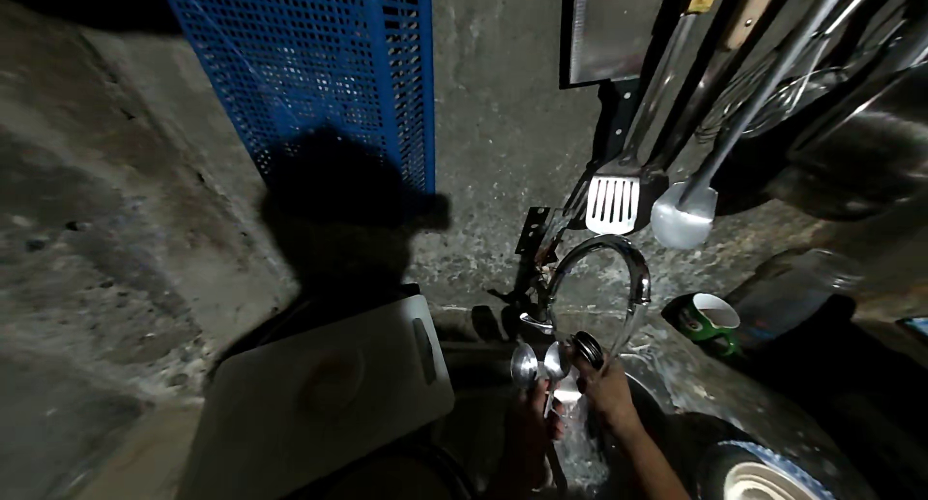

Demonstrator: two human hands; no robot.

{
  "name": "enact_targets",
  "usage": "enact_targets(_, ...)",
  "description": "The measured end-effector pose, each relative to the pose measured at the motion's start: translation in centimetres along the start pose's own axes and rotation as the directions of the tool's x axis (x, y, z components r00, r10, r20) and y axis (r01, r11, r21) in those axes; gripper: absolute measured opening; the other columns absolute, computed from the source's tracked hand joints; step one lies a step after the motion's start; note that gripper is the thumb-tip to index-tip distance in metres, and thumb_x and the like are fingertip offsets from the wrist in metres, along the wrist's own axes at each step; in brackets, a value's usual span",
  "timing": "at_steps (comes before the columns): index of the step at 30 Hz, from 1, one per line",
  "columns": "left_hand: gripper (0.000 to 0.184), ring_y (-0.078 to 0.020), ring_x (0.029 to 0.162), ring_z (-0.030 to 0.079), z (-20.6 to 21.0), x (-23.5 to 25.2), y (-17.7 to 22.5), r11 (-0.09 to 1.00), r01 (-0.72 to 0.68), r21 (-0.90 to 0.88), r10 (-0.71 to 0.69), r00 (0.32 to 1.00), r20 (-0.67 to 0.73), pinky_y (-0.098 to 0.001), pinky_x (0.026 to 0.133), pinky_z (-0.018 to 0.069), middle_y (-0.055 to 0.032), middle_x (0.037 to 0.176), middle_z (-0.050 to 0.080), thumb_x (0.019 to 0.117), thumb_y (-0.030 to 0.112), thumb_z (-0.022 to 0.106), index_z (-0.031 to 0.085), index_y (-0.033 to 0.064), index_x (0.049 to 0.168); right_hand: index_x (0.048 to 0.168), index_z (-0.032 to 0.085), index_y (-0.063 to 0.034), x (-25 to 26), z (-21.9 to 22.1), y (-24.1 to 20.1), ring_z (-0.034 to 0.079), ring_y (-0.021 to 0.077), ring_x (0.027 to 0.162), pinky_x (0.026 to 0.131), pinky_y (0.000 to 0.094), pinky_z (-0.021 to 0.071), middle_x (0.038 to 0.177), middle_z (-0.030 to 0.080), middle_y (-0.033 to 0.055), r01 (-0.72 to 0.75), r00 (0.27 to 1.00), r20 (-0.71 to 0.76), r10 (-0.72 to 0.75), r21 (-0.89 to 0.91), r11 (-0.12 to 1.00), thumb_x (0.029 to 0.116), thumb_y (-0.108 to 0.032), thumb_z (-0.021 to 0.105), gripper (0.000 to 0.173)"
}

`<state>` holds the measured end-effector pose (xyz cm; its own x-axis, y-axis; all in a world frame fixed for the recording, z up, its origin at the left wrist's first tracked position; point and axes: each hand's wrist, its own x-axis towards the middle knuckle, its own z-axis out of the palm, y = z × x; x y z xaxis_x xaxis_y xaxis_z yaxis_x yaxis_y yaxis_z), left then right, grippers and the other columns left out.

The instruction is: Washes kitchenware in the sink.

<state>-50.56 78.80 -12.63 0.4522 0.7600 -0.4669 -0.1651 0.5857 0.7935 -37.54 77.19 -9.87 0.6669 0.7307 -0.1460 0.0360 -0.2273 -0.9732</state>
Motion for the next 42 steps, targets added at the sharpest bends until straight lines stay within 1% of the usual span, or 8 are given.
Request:
enact_targets(7, 0.019, -0.0024, 0.048, 0.051, 0.5, -1.1, -0.7, 0.992, -0.057, 0.115, 0.056, 0.998, 0.012, -0.0173, 0.046, 0.0446, -0.0045, 0.076, 0.068, 0.1036, 0.01, 0.059, 0.066, -0.0052, 0.112, 0.11, 0.068, 0.005, 0.7, 1.1, 2.1, 0.067, 0.0149, 0.08, 0.078, 0.035, 0.0563, 0.091, 0.07, 0.0115, -0.012, 0.999, -0.045, 0.012, 0.015, 1.0, 0.095, -0.015, 0.073, 0.025)
enact_targets(16, 0.023, -0.0037, 0.05, 0.055, 0.1, -1.6, 0.1, 0.992, -0.062, 0.114, 0.056, 0.997, 0.055, -0.0178, 0.049, 0.0475, -0.0057, 0.08, 0.07, 0.1065, 0.012, 0.053, 0.065, -0.0057, 0.116, 0.111, 0.066, 0.0046, 0.2, 1.3, 0.6, 0.067, 0.0079, 0.075, 0.072, 0.0261, 0.057, 0.088, 0.071, 0.0066, -0.028, 0.999, 0.023, 0.025, 0.153, 0.988, 0.0997, -0.011, 0.065, 0.019)
enact_targets(19, 0.025, -0.0113, 0.057, 0.066, 0.2, -0.9, -0.2, 0.999, -0.04, 0.028, 0.038, 0.994, 0.1, -0.0242, 0.054, 0.0565, -0.0101, 0.081, 0.071, 0.1089, 0.013, 0.047, 0.061, -0.0077, 0.115, 0.109, 0.06, -0.0001, -0.5, 1.3, 0.2, 0.058, 0.009, 0.055, 0.051, 0.0247, 0.0512, 0.075, 0.064, 0.0052, -0.186, 0.972, 0.182, 0.147, 0.222, 0.957, 0.0985, -0.007, 0.064, 0.013)
enact_targets(23, 0.035, -0.019, 0.091, 0.071, -0.8, -0.4, -0.4, 0.992, 0.051, 0.113, -0.063, 0.992, 0.111, -0.0349, 0.08, 0.0604, -0.0163, 0.11, 0.069, 0.111, 0.021, 0.044, 0.06, -0.0063, 0.127, 0.115, 0.059, 0.0042, 0.8, -0.4, 0.4, 0.068, 0.012, 0.074, 0.073, 0.0279, 0.06, 0.084, 0.069, 0.0058, -0.089, 0.949, 0.313, 0.047, 0.123, 0.988, 0.1023, -0.005, 0.057, 0.016)
enact_targets(27, 0.046, -0.0237, 0.089, 0.074, -0.6, -0.9, 0.6, 0.979, 0.097, 0.176, -0.13, 0.974, 0.184, -0.0399, 0.074, 0.0618, -0.0159, 0.115, 0.071, 0.1136, 0.032, 0.032, 0.059, -0.0004, 0.133, 0.119, 0.058, -0.0003, 1.1, -0.7, -0.1, 0.055, 0.0079, 0.051, 0.051, 0.0231, 0.0527, 0.069, 0.059, -0.0002, -0.121, 0.949, 0.305, 0.082, 0.112, 0.986, 0.1072, -0.021, 0.054, 0.024)
enact_targets(33, 0.051, -0.0054, 0.05, 0.054, -1.1, -0.4, 0.7, 0.981, 0.023, 0.194, -0.057, 0.984, 0.17, -0.02, 0.047, 0.0437, -0.005, 0.083, 0.072, 0.1138, 0.036, 0.027, 0.063, 0.0023, 0.127, 0.106, 0.066, 0.0015, 0.8, -0.3, 0.6, 0.05, 0.0053, 0.05, 0.049, 0.0221, 0.0471, 0.072, 0.062, 0.0016, 0.006, 0.986, 0.163, -0.021, 0.088, 0.996, 0.0958, -0.007, 0.069, 0.013)
enact_targets(39, 0.033, -0.0023, 0.05, 0.049, -0.1, -1.3, 1.0, 0.974, -0.031, 0.222, 0.013, 0.997, 0.082, -0.0181, 0.049, 0.0426, 0.0027, 0.063, 0.055, 0.1116, 0.02, 0.041, 0.065, -0.0036, 0.109, 0.108, 0.06, 0.0043, -0.2, 1.4, 1.7, 0.063, 0.0104, 0.059, 0.055, 0.0257, 0.0557, 0.078, 0.067, 0.0074, -0.011, 0.996, 0.084, -0.005, 0.2, 0.98, 0.0866, 0.001, 0.074, 0.025)
enact_targets(42, 0.034, -0.0017, 0.049, 0.045, -0.2, -1.1, 0.1, 0.968, -0.052, 0.245, 0.032, 0.996, 0.084, -0.0183, 0.048, 0.0402, 0.0041, 0.061, 0.053, 0.1112, 0.019, 0.04, 0.065, -0.0036, 0.109, 0.107, 0.068, 0.0039, 0.5, 1.9, 2.1, 0.067, 0.0077, 0.081, 0.078, 0.0263, 0.0561, 0.091, 0.071, 0.007, 0.056, 0.998, -0.007, -0.056, 0.109, 0.992, 0.0914, -0.007, 0.074, 0.02)
